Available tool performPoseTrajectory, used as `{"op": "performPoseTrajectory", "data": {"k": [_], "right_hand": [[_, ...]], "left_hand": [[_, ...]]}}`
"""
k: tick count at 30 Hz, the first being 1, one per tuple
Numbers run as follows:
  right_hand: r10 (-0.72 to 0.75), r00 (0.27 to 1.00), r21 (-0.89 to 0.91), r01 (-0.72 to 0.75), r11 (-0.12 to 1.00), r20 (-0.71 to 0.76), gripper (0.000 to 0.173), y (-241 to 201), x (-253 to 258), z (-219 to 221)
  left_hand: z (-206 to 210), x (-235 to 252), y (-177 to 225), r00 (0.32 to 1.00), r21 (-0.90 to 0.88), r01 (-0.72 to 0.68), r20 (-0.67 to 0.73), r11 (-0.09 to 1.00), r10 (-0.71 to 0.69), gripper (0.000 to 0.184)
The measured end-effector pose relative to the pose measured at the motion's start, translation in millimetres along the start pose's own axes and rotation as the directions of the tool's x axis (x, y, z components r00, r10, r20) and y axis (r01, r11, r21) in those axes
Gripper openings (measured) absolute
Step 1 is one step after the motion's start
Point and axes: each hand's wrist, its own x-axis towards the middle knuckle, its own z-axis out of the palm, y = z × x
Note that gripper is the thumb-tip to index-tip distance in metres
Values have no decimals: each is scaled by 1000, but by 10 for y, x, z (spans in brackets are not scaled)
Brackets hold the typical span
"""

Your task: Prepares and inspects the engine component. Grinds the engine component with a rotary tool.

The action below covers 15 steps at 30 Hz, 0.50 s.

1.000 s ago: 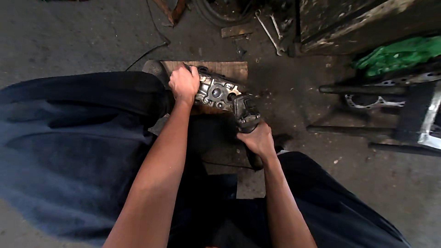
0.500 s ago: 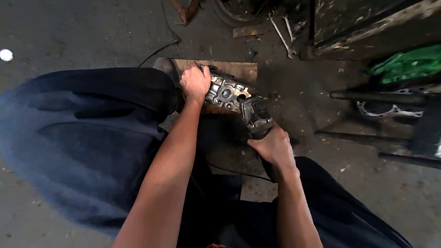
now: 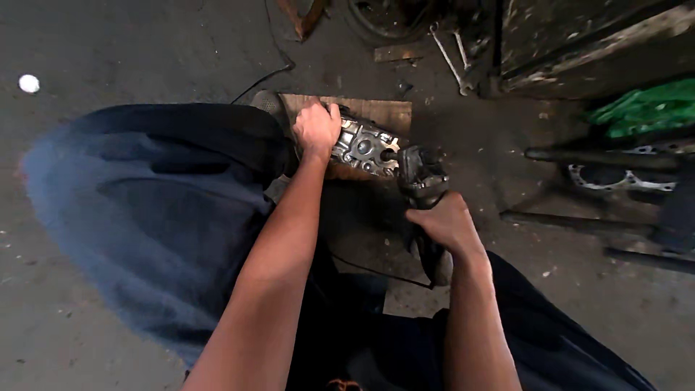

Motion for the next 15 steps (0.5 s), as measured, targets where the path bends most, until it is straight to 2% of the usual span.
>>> {"op": "performPoseTrajectory", "data": {"k": [5,11,15], "right_hand": [[-1,1000,19,1,1000,14,66,-1,-28,-23],[-26,999,56,25,998,24,69,55,-52,-85],[-19,997,123,28,992,-74,67,209,-276,-229]], "left_hand": [[30,0,-31,1000,11,-16,-15,1000,16,47],[27,-23,-53,1000,12,-9,-27,1000,9,46],[37,3,-16,999,23,-17,-39,1000,18,45]]}}
